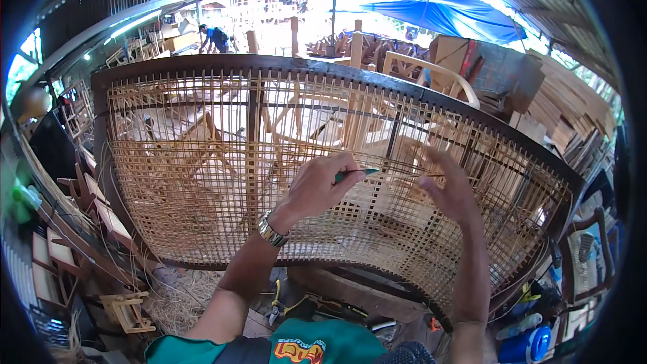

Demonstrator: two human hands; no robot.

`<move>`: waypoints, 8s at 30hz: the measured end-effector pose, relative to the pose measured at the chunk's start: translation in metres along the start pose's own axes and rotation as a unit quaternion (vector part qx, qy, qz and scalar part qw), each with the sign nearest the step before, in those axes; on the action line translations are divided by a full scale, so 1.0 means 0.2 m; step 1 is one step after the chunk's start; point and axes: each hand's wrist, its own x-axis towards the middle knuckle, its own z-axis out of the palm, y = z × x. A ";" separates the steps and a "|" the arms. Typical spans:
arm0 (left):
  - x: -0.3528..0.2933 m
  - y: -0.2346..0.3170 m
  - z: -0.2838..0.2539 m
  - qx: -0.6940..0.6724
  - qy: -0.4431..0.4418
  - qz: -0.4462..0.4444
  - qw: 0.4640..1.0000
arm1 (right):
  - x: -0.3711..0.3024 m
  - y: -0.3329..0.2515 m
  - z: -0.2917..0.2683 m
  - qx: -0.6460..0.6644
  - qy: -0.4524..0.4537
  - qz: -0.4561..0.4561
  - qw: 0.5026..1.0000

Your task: Weaving thin strips of rattan through the frame of a piece of furniture.

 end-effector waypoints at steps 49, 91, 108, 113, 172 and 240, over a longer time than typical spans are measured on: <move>0.68 0.13 1.05 -0.096 -0.107 -0.044 0.989 | -0.87 0.49 -0.46 0.184 0.244 0.198 0.931; 0.79 0.15 1.22 -0.049 -0.056 0.077 0.994 | -0.85 0.60 -0.50 0.173 0.204 0.221 0.938; 1.03 0.22 1.12 0.083 -0.220 0.159 0.959 | -0.77 0.50 -0.42 0.090 0.234 0.225 0.942; 0.95 0.27 1.18 0.108 -0.179 0.125 0.970 | -0.64 0.42 -0.35 -0.022 0.244 0.226 0.943; 0.41 0.06 0.42 -0.031 0.007 0.047 0.998 | -0.36 0.30 -0.34 -0.062 0.237 0.158 0.956; 0.88 0.18 0.92 0.139 -0.124 0.139 0.973 | -0.58 0.51 -0.39 0.070 0.256 0.226 0.937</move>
